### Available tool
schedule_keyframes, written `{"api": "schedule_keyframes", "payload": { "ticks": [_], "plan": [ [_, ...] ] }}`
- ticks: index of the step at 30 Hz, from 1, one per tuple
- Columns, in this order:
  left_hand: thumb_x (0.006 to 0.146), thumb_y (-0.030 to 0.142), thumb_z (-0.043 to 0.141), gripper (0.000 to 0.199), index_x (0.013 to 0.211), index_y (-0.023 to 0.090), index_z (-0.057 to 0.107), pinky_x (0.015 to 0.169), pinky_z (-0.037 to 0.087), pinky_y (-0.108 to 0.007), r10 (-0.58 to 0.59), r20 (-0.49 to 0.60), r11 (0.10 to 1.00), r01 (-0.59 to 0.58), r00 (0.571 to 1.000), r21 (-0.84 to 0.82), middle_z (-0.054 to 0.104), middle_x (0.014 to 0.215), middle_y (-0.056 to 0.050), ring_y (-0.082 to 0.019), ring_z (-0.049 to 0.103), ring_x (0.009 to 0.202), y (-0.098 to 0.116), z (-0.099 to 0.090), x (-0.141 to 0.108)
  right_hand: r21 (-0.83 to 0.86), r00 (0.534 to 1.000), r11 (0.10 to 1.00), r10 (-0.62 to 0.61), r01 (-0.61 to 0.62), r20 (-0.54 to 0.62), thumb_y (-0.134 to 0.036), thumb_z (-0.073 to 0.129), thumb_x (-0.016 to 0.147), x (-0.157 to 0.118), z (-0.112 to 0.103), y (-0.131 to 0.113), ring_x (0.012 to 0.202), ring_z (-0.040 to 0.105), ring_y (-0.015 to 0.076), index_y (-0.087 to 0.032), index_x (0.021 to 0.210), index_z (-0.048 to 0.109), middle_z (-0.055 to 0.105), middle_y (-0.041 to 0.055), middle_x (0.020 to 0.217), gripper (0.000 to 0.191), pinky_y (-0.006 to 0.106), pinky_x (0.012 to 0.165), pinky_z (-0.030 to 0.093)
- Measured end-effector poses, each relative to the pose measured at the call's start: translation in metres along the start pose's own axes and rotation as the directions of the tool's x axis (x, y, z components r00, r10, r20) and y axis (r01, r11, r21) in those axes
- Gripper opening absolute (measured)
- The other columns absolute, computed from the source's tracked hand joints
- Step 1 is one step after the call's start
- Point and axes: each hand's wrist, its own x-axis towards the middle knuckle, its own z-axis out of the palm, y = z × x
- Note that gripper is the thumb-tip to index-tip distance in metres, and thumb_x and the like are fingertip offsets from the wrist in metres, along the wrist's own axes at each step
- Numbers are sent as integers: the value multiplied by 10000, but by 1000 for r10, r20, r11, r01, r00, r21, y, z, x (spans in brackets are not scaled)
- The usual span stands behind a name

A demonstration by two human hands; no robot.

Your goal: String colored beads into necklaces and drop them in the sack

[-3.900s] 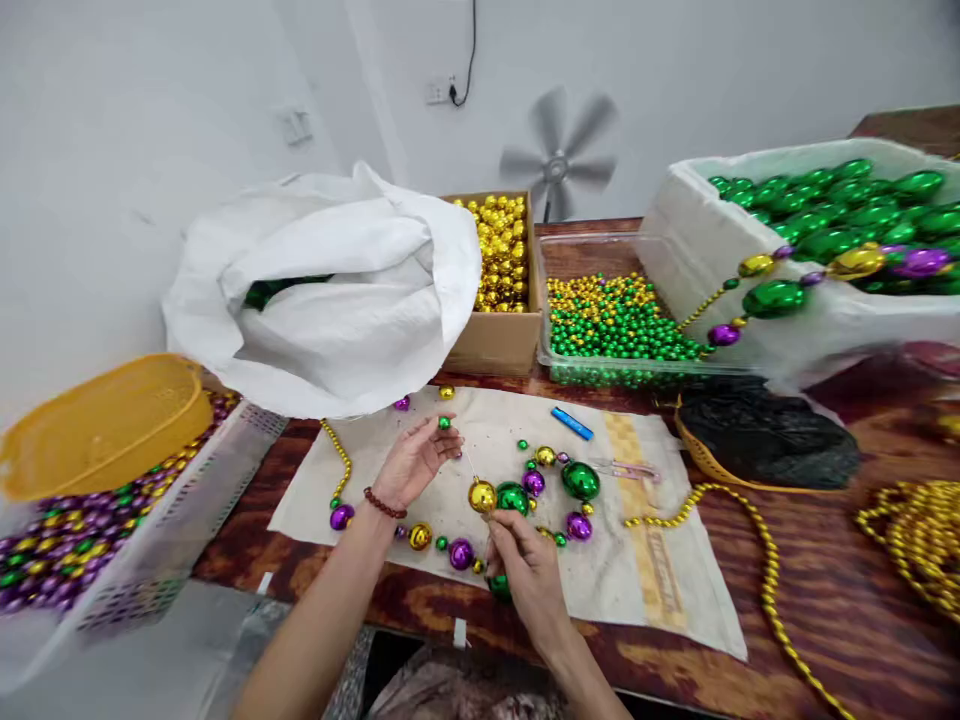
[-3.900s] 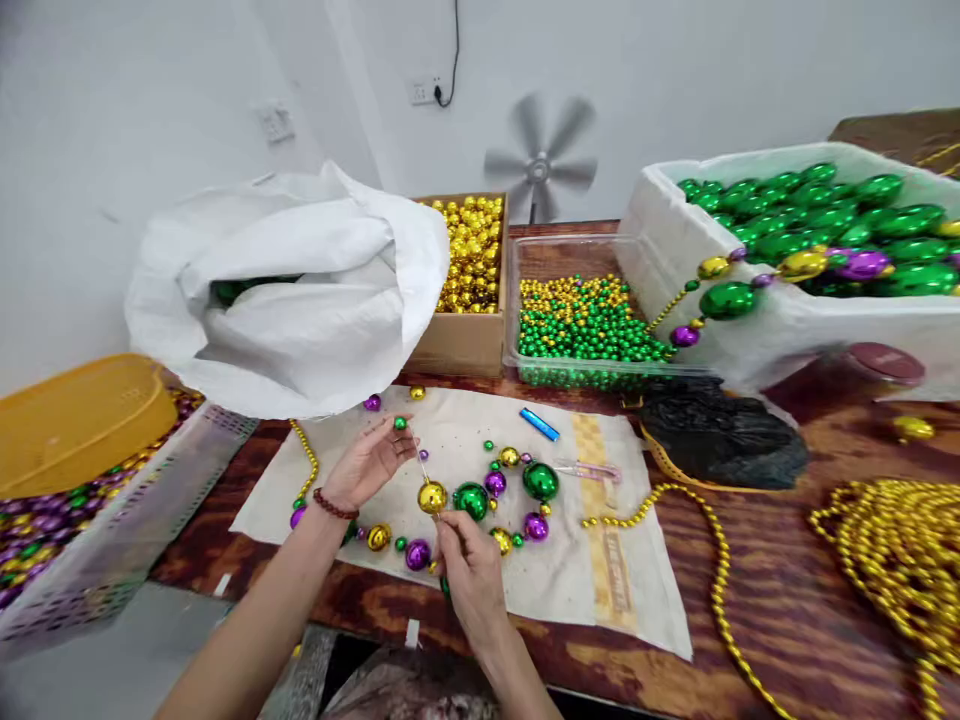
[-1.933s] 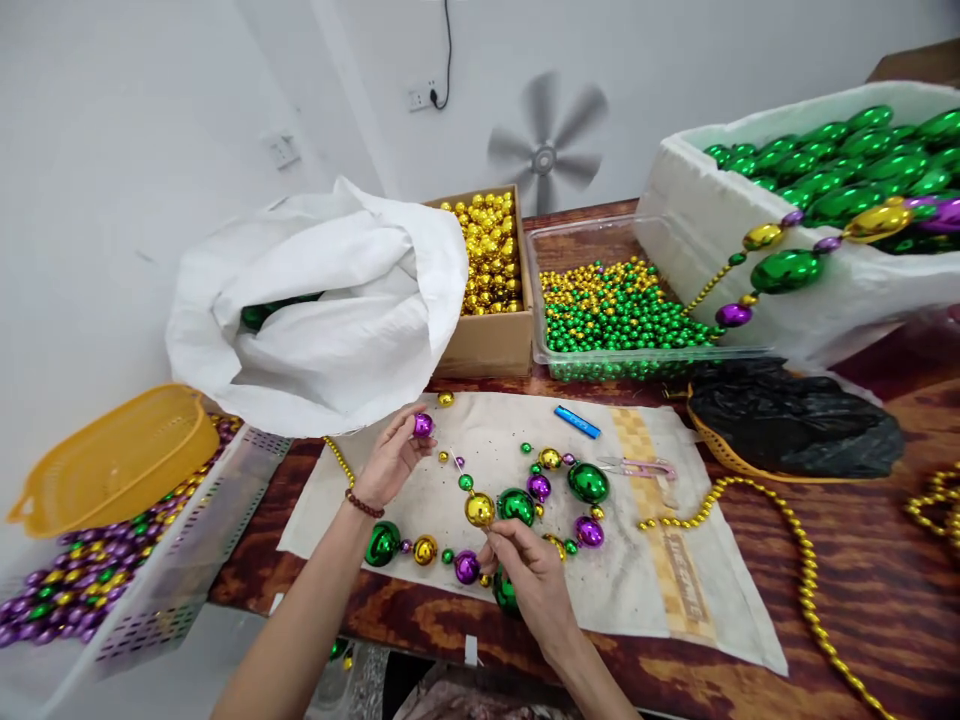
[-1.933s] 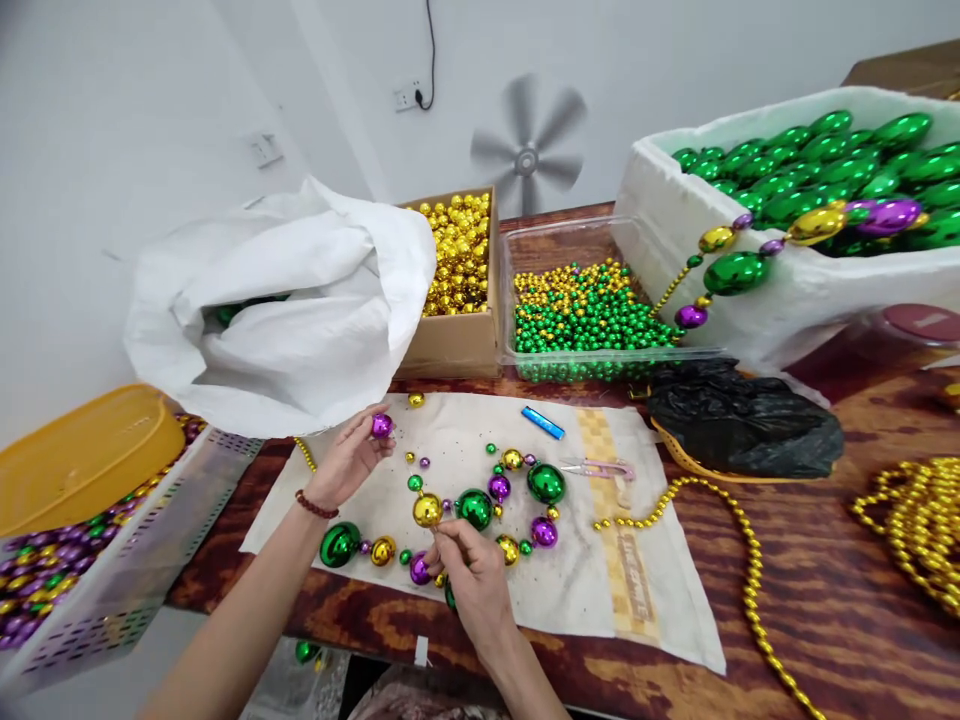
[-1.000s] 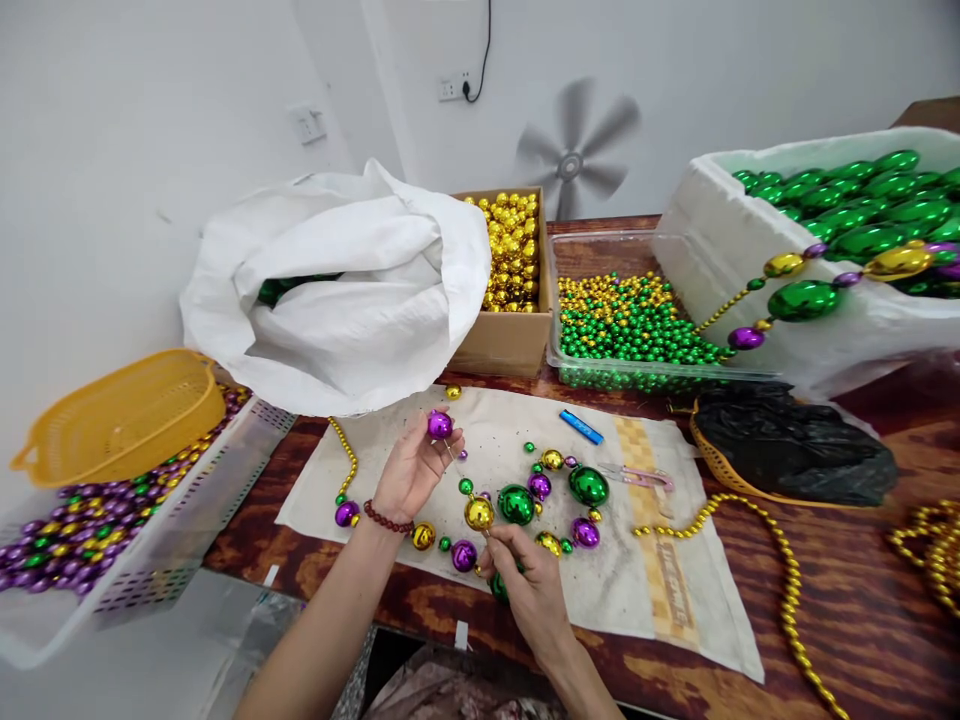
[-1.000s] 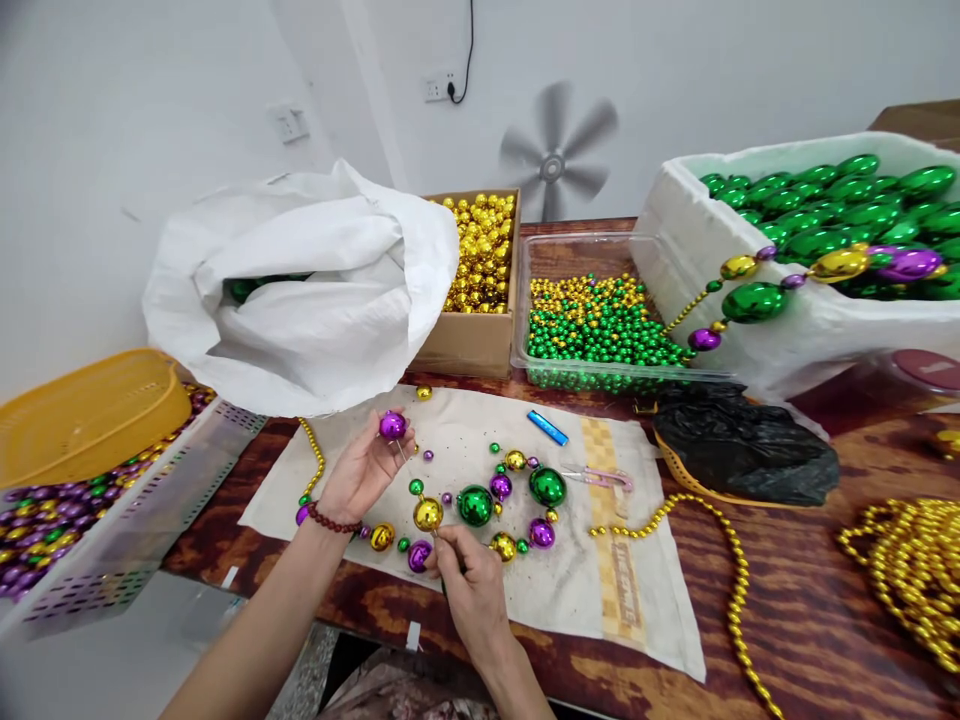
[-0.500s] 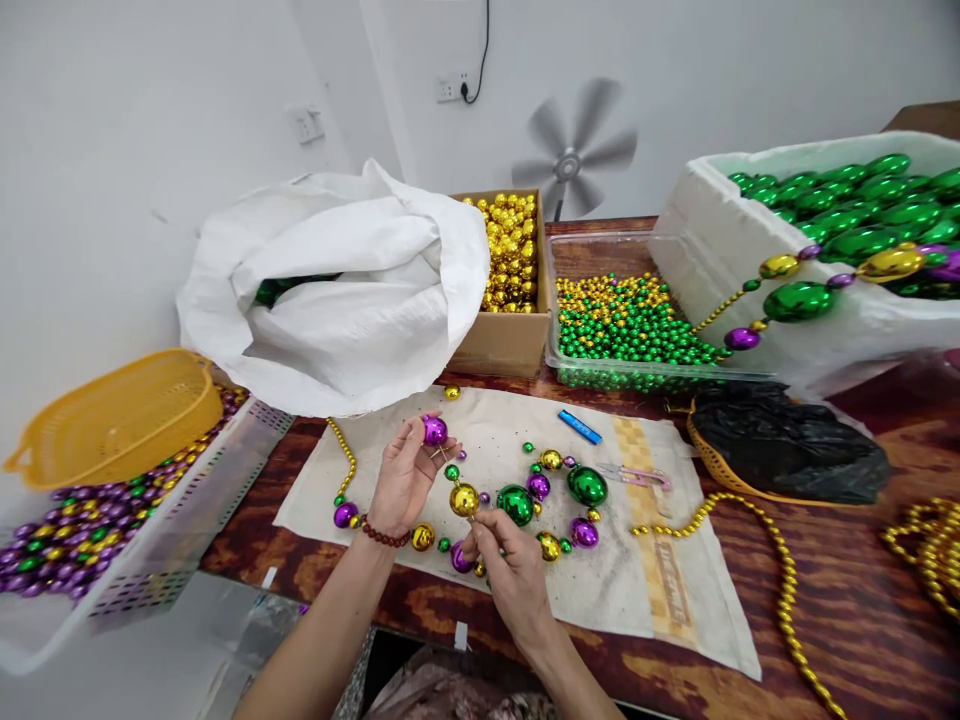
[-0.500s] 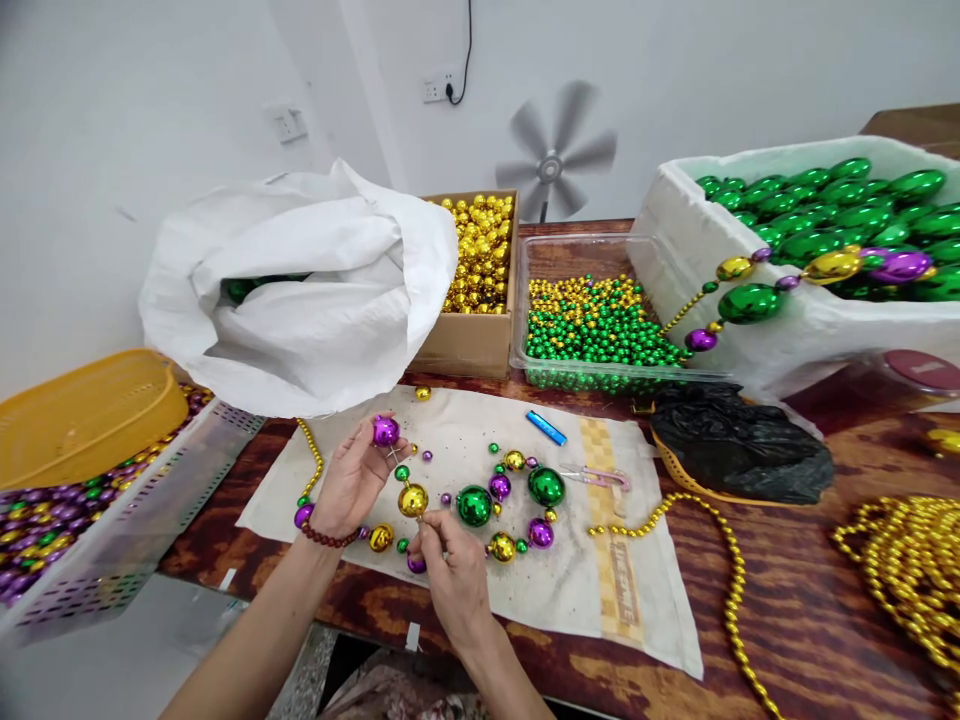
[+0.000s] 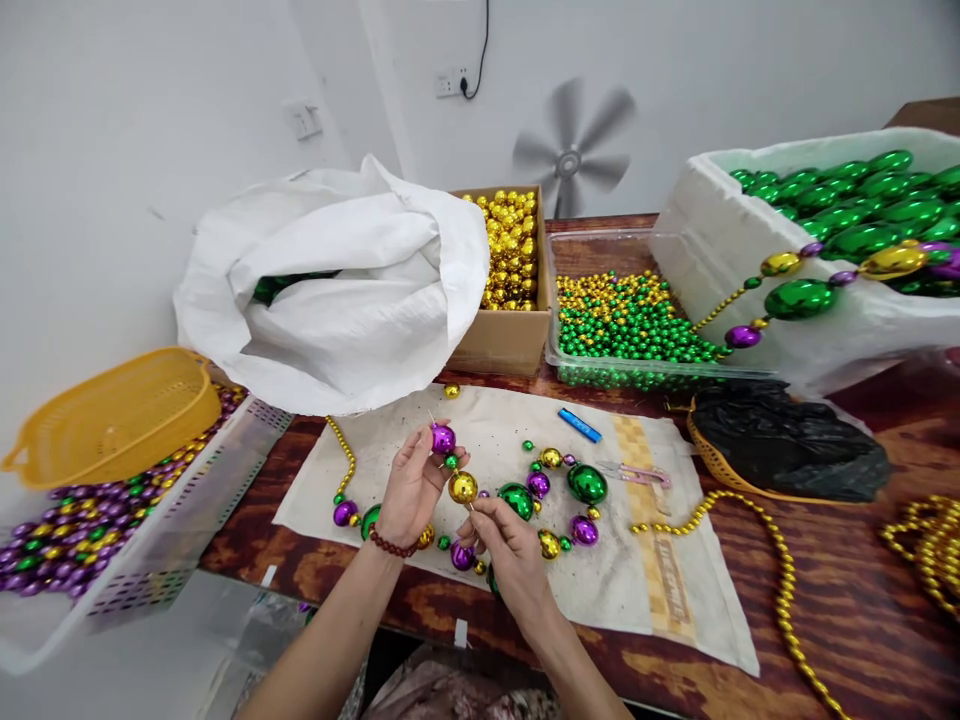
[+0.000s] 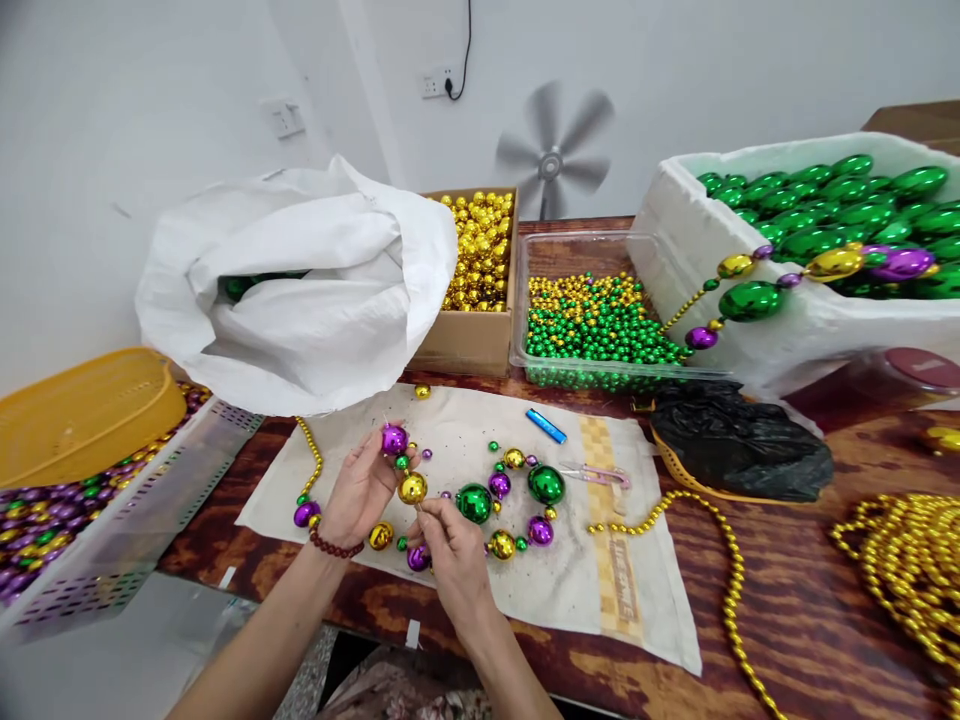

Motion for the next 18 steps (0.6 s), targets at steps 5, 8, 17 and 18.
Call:
{"api": "schedule_keyframes", "payload": {
  "ticks": [5,8,17,18],
  "plan": [
    [823,354,758,272,1003,157,707,819,582,-353,-1,7,1000,1,1000,20,673,817,-7,-142,671,726,1,1,1,95,995,991,98,-98,2,-425,608,898,0,-6,0,634,676,152,-185,895,670,715,25,734,249,226,568,500],
    [809,340,771,289,1024,157,708,836,575,-359,-42,51,996,38,998,83,694,857,-24,-161,688,766,0,2,-3,152,985,979,147,-133,-88,-431,641,862,1,-6,4,603,663,142,-186,810,644,709,20,712,251,211,529,458],
    [851,459,662,315,1003,188,716,813,543,-359,31,230,749,-175,973,638,694,949,-71,-207,670,852,-33,-3,56,222,997,973,68,-58,-38,-367,604,916,-6,-14,-1,597,632,108,-187,789,627,692,-2,710,222,201,553,417],
    [847,380,667,231,975,195,719,839,533,-364,34,338,607,-288,940,741,689,946,-69,-211,656,876,-42,-3,66,227,998,973,61,-52,-32,-364,605,916,-7,-14,-2,592,631,108,-186,786,625,691,-3,704,221,202,553,416]
  ]
}}
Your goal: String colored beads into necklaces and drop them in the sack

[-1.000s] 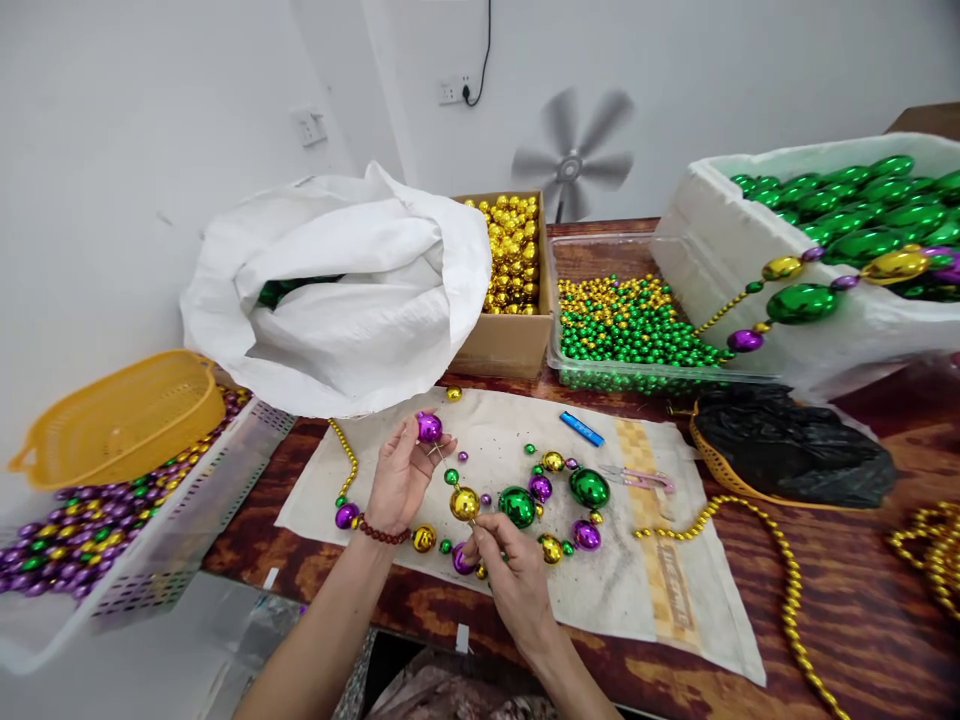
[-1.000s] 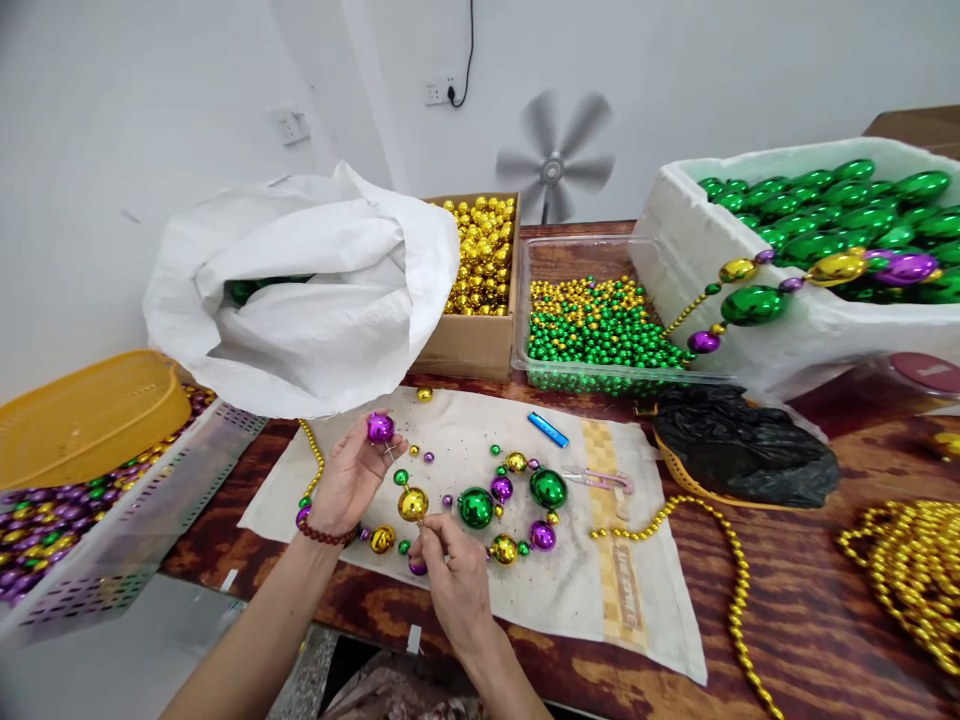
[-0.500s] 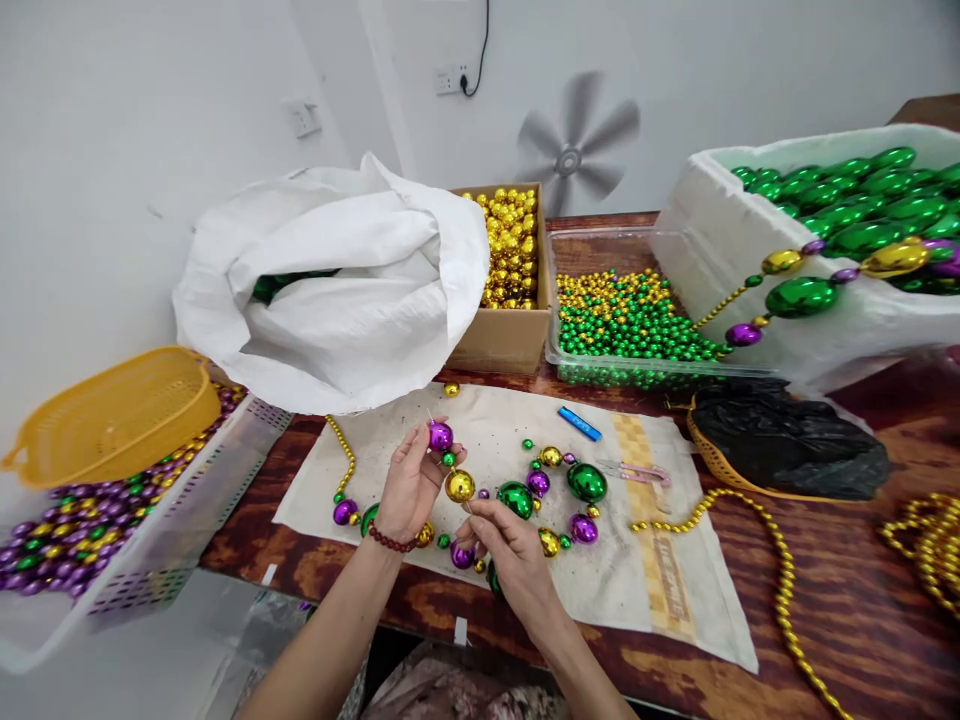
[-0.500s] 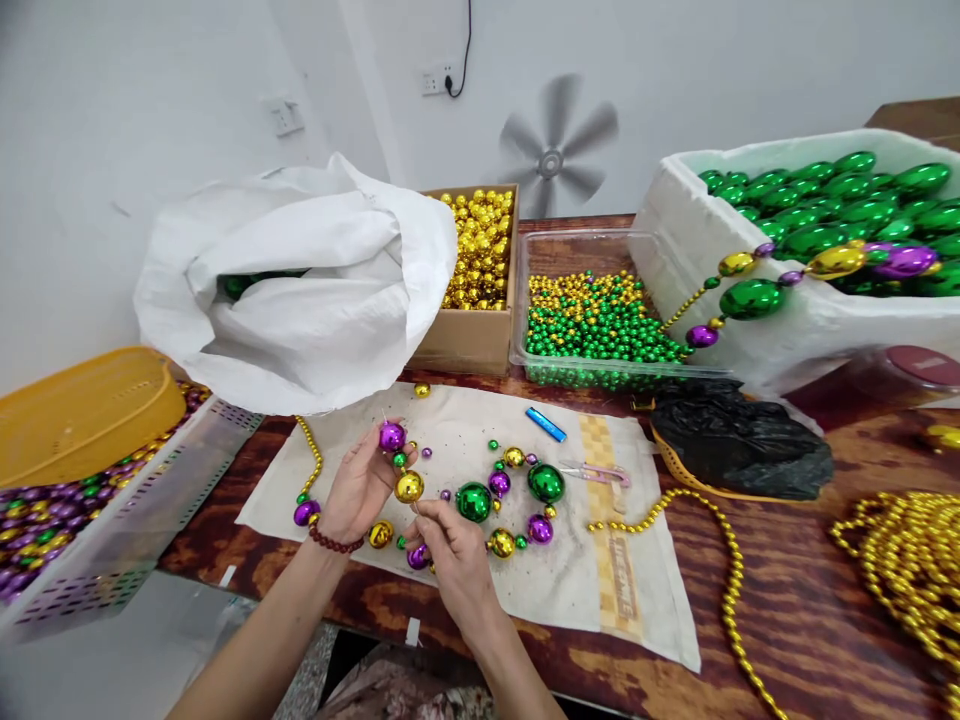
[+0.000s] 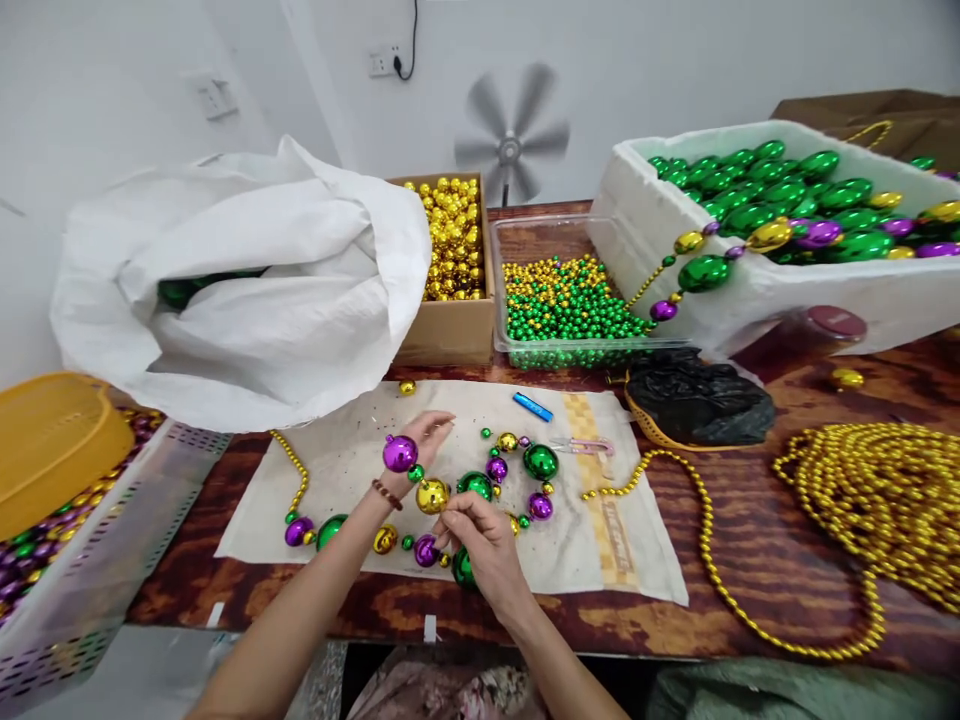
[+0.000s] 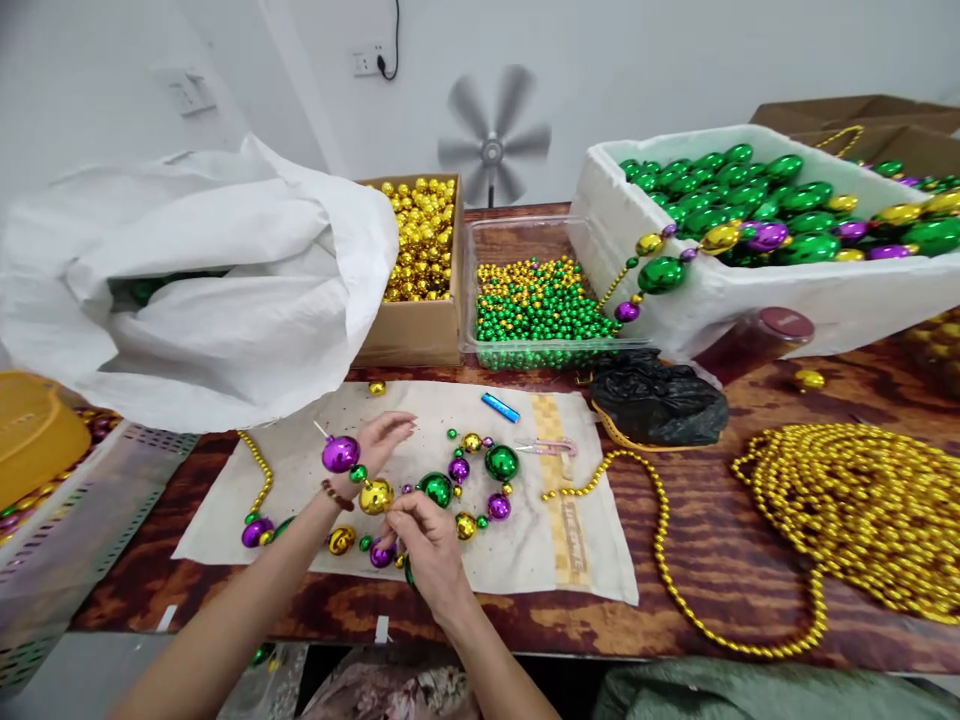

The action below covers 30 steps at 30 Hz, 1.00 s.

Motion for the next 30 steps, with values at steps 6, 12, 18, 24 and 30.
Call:
{"api": "schedule_keyframes", "payload": {
  "ticks": [6,12,18,24,30],
  "plan": [
    [846,81,524,337,1116,217,672,968,457,-399,199,491,669,-483,848,565,632,1119,-87,-231,542,1038,-31,34,31,38,1000,999,-1,2,-13,-372,623,907,-2,1,-1,571,630,106,-185,794,626,689,-8,687,218,198,536,406],
    [881,137,540,260,1094,208,671,921,455,-394,167,511,597,-499,843,628,636,1051,-80,-236,552,1001,-34,33,42,59,1000,998,14,-14,-12,-371,636,899,-2,0,-3,563,624,102,-184,792,630,698,-1,697,216,196,530,408],
    [907,180,521,291,1175,173,635,924,474,-388,172,374,622,-395,911,676,630,1054,-94,-230,587,991,-34,-24,46,70,1000,997,22,-22,12,-371,638,902,-6,-1,-2,576,628,107,-188,783,627,696,2,687,218,202,548,435],
    [870,138,558,248,1081,188,680,940,469,-402,142,346,612,-357,927,706,632,1043,-86,-236,564,1006,-47,-81,14,46,998,997,59,-60,12,-420,649,892,-6,-2,3,573,631,109,-185,790,628,710,16,698,257,198,538,430],
    [829,154,598,130,902,193,699,910,479,-404,47,234,807,-176,971,564,606,914,-56,-204,578,876,-51,-83,-1,6,998,998,56,-56,-16,-488,655,874,-3,1,2,566,617,117,-183,784,625,690,17,678,319,209,531,431]
  ]
}}
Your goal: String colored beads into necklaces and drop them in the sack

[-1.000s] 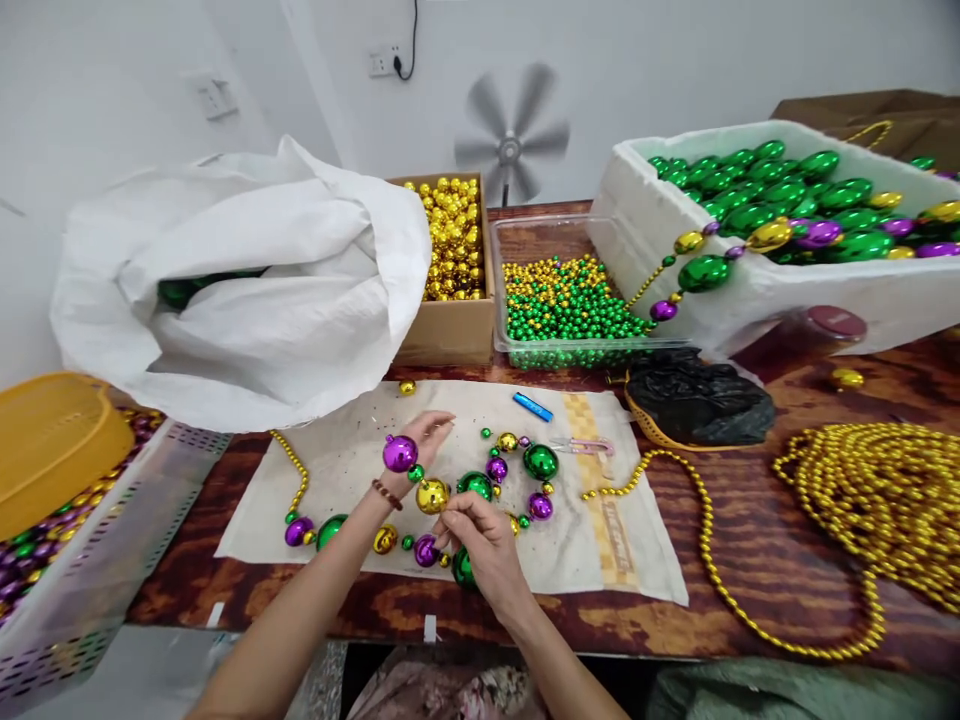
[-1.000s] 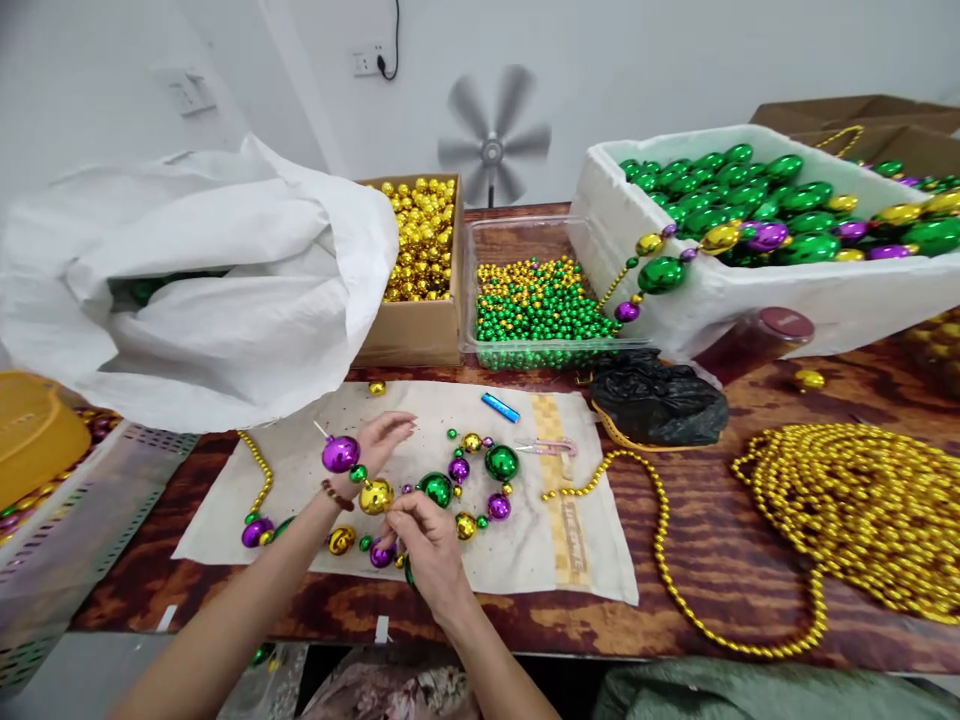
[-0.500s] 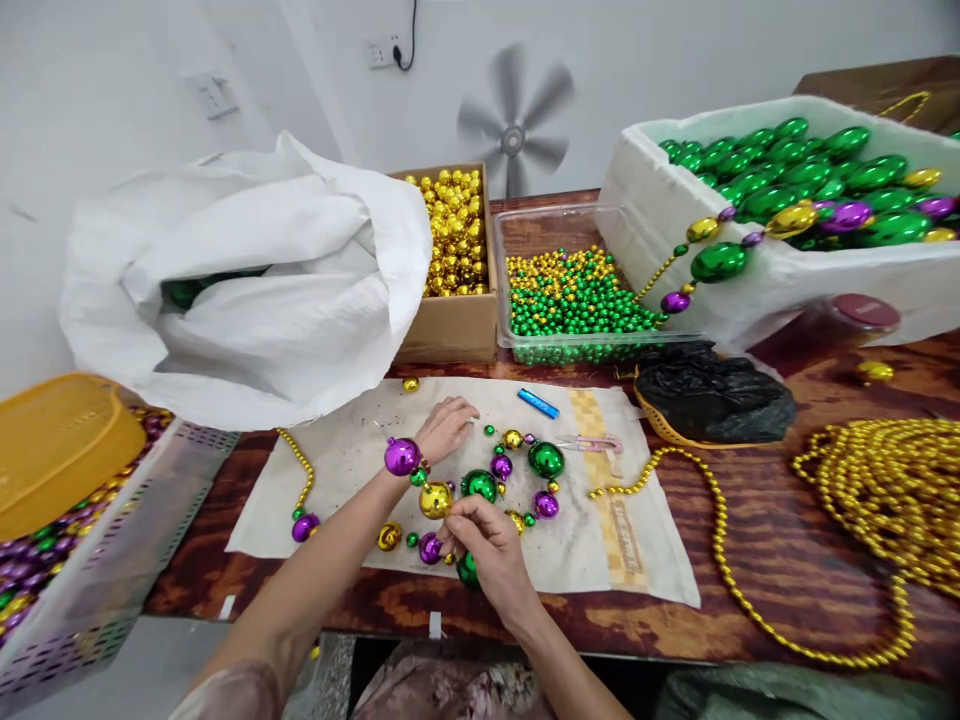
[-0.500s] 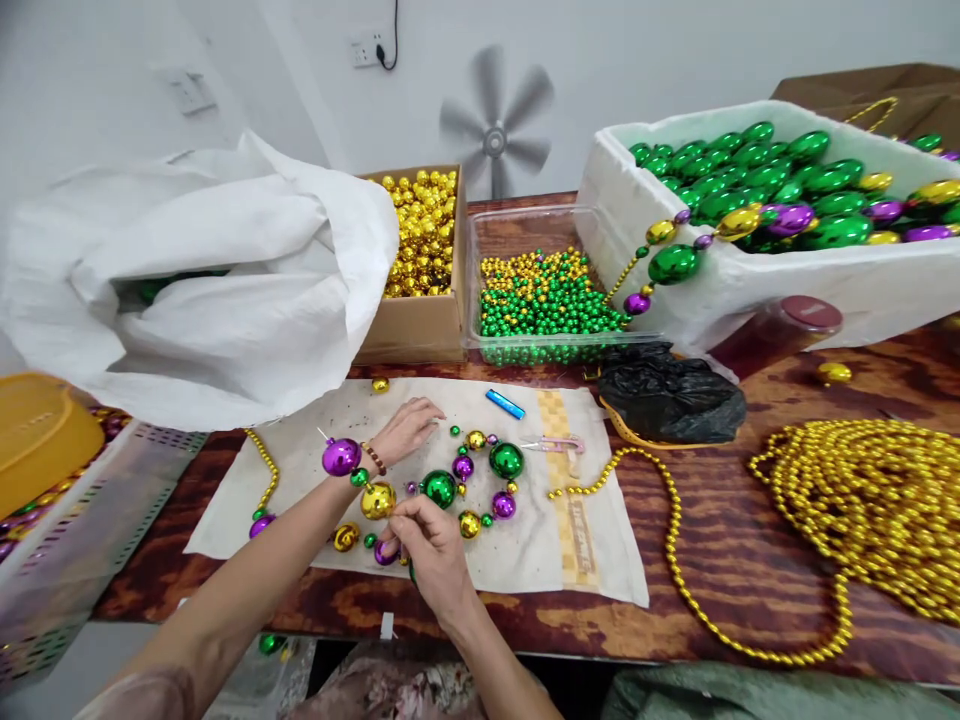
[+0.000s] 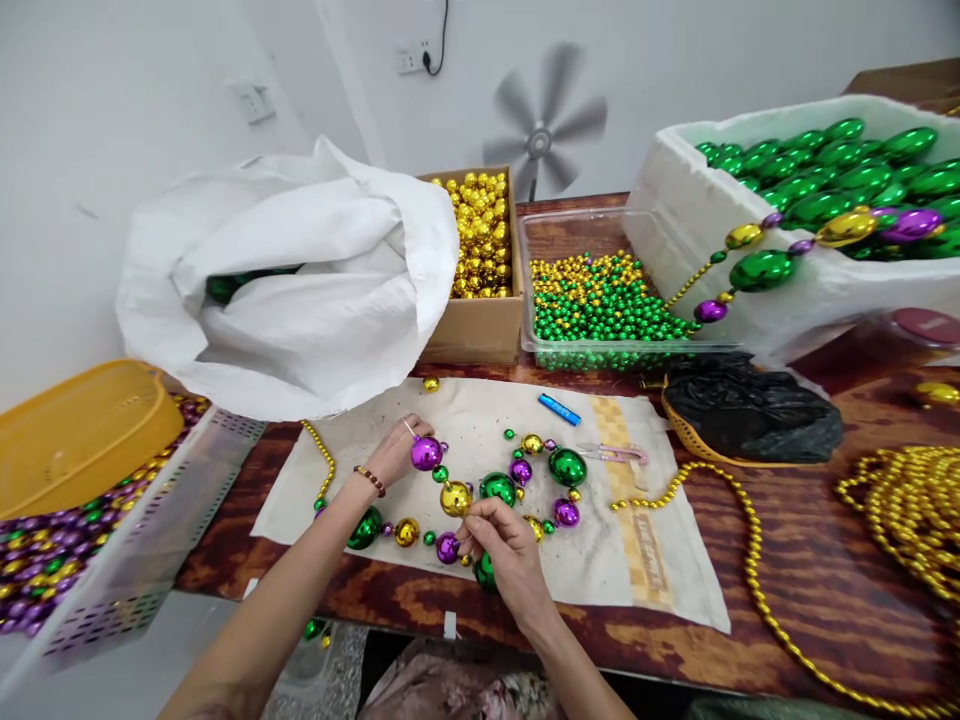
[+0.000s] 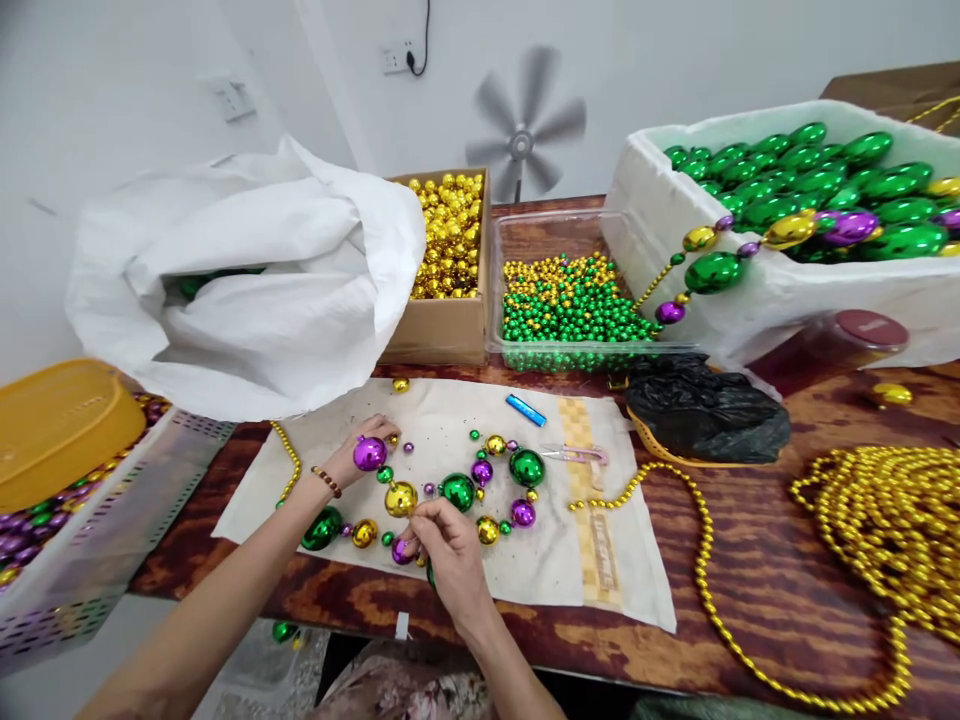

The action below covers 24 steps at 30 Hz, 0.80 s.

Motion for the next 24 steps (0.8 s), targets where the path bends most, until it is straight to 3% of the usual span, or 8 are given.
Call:
{"api": "schedule_keyframes", "payload": {
  "ticks": [5,7,8,11,12,14,18,24],
  "plan": [
    [870,232,581,136,956,183,674,815,524,-364,-79,-134,985,57,988,-162,652,887,-58,-179,610,802,15,-7,1,-52,998,999,-7,4,-55,-520,665,852,5,0,-3,558,608,127,-185,783,630,674,17,672,344,219,517,432],
    [910,305,565,195,1027,179,659,750,541,-330,-175,-164,900,90,971,-426,677,894,-62,-166,641,776,28,-16,-3,-72,997,997,2,-7,-72,-534,672,839,6,-1,-2,559,611,136,-187,781,633,668,17,667,354,225,517,440],
    [913,335,581,214,1033,176,661,741,547,-317,-243,-153,784,101,958,-613,688,887,-60,-160,657,773,36,-21,-5,-81,997,997,8,-15,-76,-543,676,832,6,-2,-2,560,614,141,-188,781,634,667,17,667,362,229,518,447],
    [846,320,708,217,986,154,702,767,561,-291,-391,-16,241,85,920,-967,715,854,-57,-151,689,790,59,-34,-14,-110,997,994,18,-26,-74,-555,687,822,4,-3,0,562,619,152,-189,774,635,661,18,664,372,241,527,470],
    [834,295,726,210,981,146,713,768,565,-277,-405,14,132,74,914,-988,719,843,-54,-145,692,789,65,-37,-16,-120,997,992,19,-27,-70,-549,686,827,3,-3,0,566,620,153,-189,771,636,658,18,664,367,243,533,477],
    [836,250,726,191,987,132,727,757,572,-250,-417,39,19,51,908,-999,722,830,-49,-132,696,779,75,-40,-19,-133,998,991,16,-24,-56,-531,678,845,2,-3,1,574,617,152,-191,771,638,651,15,665,350,244,545,486],
    [843,206,715,159,985,136,727,739,580,-228,-424,49,-71,21,905,-997,720,822,-32,-118,697,760,82,-40,-21,-131,999,991,14,-19,-39,-517,665,865,-1,-2,2,578,612,154,-193,783,638,648,14,668,335,248,551,491],
    [820,163,728,124,941,153,706,742,574,-228,-440,31,-71,0,898,-997,711,836,-21,-113,689,764,86,-36,-22,-137,999,990,12,-20,-53,-542,679,846,0,1,-1,572,623,160,-192,777,640,662,20,670,359,255,551,494]
  ]
}}
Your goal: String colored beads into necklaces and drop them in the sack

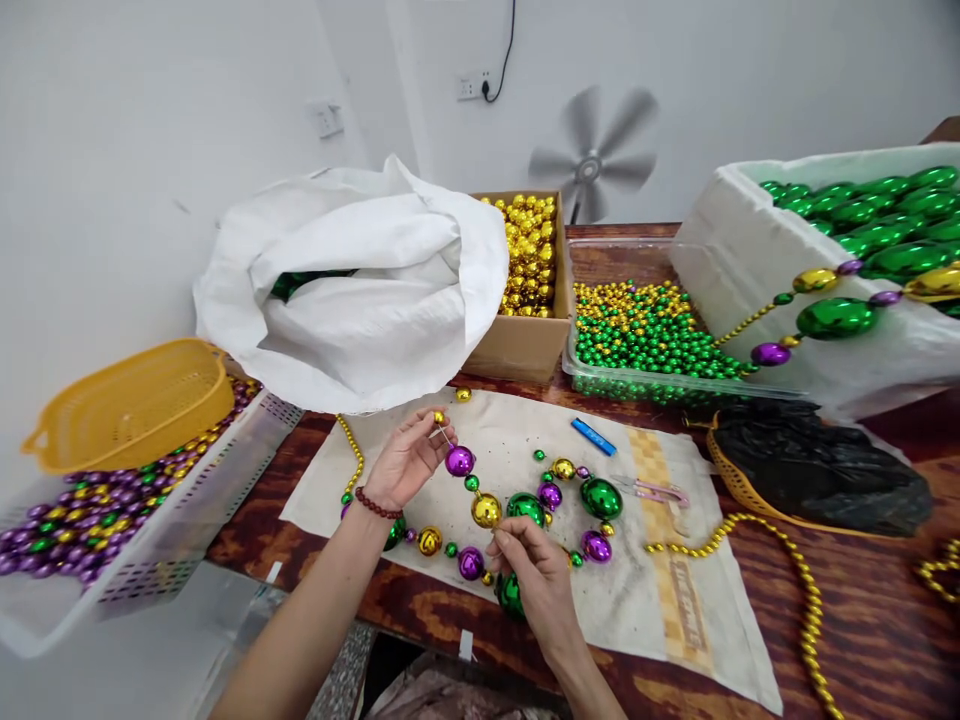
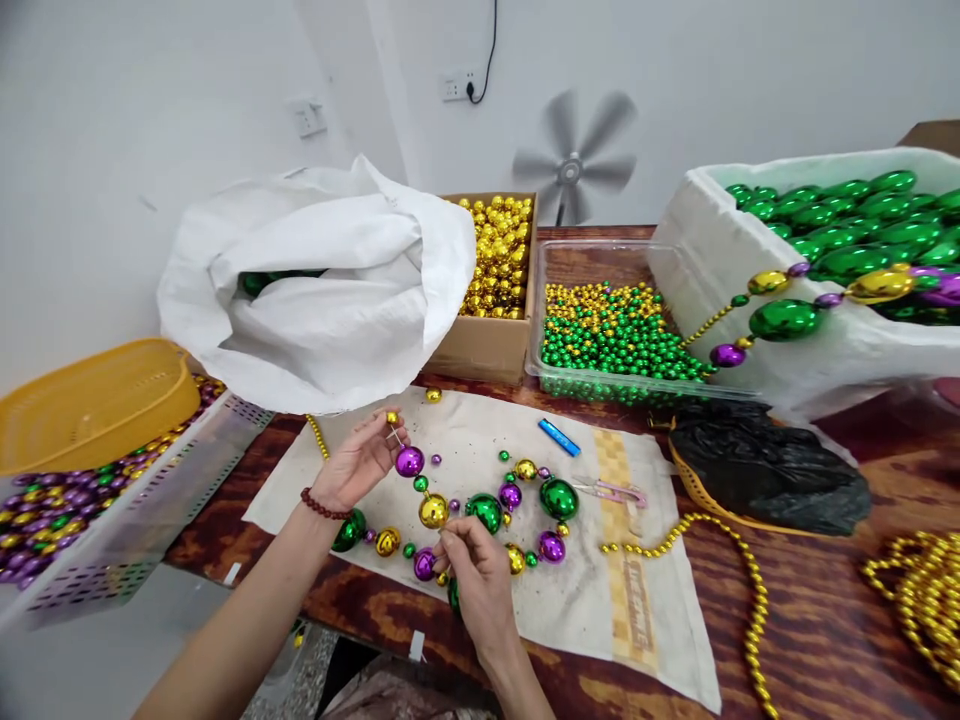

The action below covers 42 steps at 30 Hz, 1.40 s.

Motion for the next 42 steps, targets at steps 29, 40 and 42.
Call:
{"api": "schedule_keyframes", "payload": {
  "ticks": [29,40,42],
  "plan": [
    [849,488,667,337,1033,209,628,336,320,-153,310,-18,932,-300,951,206,572,765,33,-53,510,473,-41,39,5,-268,991,961,-38,71,128,-418,618,857,44,9,-18,507,616,133,-197,803,667,668,-6,683,232,228,496,430],
    [921,353,593,388,1294,247,573,489,423,-182,294,344,650,-451,892,612,583,731,21,-87,519,540,-48,28,1,-177,942,931,-292,320,168,-412,664,808,107,13,-83,516,508,97,-202,724,635,576,-30,664,227,233,521,433],
    [930,349,571,338,1245,232,602,504,426,-186,287,362,618,-460,887,637,589,735,21,-84,519,540,-51,21,3,-250,921,886,-376,390,105,-400,638,844,108,13,-83,548,539,97,-201,742,616,576,-26,698,225,232,556,443]
  ]
}}
